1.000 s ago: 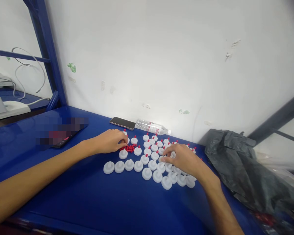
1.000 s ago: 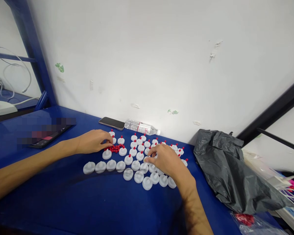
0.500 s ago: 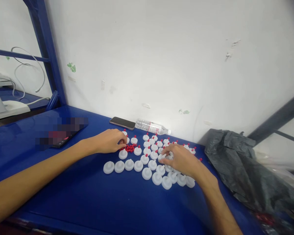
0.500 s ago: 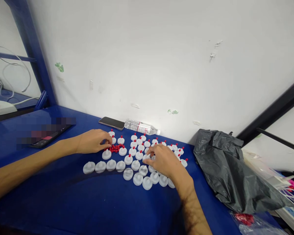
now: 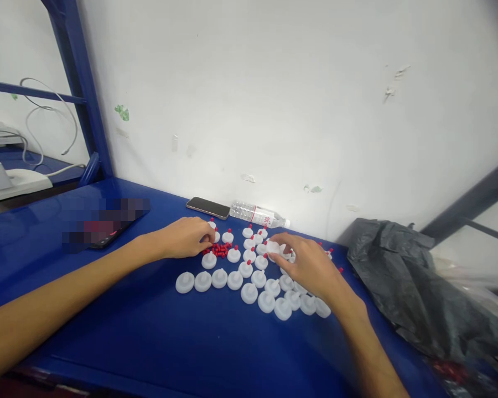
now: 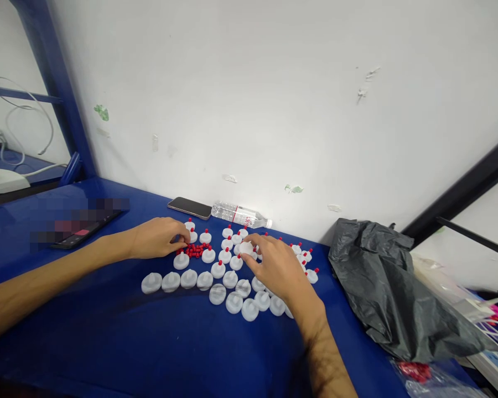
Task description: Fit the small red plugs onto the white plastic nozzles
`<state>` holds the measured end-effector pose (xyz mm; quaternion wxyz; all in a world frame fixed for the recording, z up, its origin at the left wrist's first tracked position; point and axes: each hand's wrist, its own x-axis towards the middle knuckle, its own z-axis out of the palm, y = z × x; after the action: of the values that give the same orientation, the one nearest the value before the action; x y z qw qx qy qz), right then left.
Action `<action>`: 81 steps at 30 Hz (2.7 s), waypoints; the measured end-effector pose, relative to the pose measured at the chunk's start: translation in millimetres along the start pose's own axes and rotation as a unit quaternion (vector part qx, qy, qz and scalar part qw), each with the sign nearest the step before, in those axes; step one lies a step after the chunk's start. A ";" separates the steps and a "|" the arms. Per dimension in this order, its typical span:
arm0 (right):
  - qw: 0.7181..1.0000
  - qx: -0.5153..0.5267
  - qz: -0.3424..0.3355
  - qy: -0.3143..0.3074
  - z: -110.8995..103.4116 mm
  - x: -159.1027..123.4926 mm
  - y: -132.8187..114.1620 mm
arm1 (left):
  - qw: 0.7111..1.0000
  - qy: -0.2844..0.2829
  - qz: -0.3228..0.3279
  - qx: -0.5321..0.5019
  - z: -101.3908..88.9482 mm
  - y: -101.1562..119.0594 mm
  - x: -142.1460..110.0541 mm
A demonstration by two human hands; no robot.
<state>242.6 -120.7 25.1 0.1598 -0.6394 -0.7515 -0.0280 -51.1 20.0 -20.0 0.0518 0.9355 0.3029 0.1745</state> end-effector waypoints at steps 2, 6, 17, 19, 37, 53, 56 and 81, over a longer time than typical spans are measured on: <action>1.000 -0.005 -0.013 0.012 2.1 0.3 0.0 | 1.000 -0.027 -0.001 0.006 -1.6 0.5 0.7; 0.999 -0.012 -0.034 0.034 6.3 -0.3 -1.5 | 0.999 -0.032 -0.008 0.019 -8.3 5.9 2.4; 0.991 -0.010 -0.099 0.084 15.2 -2.5 -29.3 | 0.977 0.107 0.023 -0.182 -19.0 54.0 -0.4; 0.989 -0.004 -0.115 0.091 18.0 -2.3 -32.6 | 0.972 0.115 0.027 -0.200 -18.6 62.3 -2.3; 0.962 0.036 -0.195 0.188 30.6 -2.8 -40.1 | 0.987 0.100 0.095 -0.081 -9.7 65.7 -6.8; 0.940 -0.010 -0.257 0.225 33.5 -4.2 -49.3 | 0.979 0.109 0.103 -0.138 -12.9 71.0 -8.5; 0.938 -0.024 -0.266 0.223 33.6 -3.4 -49.9 | 0.980 0.096 0.100 -0.140 -12.9 72.2 -8.0; 0.998 0.019 -0.020 0.063 -8.7 -1.4 4.7 | 0.998 -0.066 0.005 -0.020 -6.7 -0.7 4.7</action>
<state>249.1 -123.3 32.2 0.2179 -0.6178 -0.7534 -0.0571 -50.3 23.3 -12.5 0.0899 0.9453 0.2901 0.1187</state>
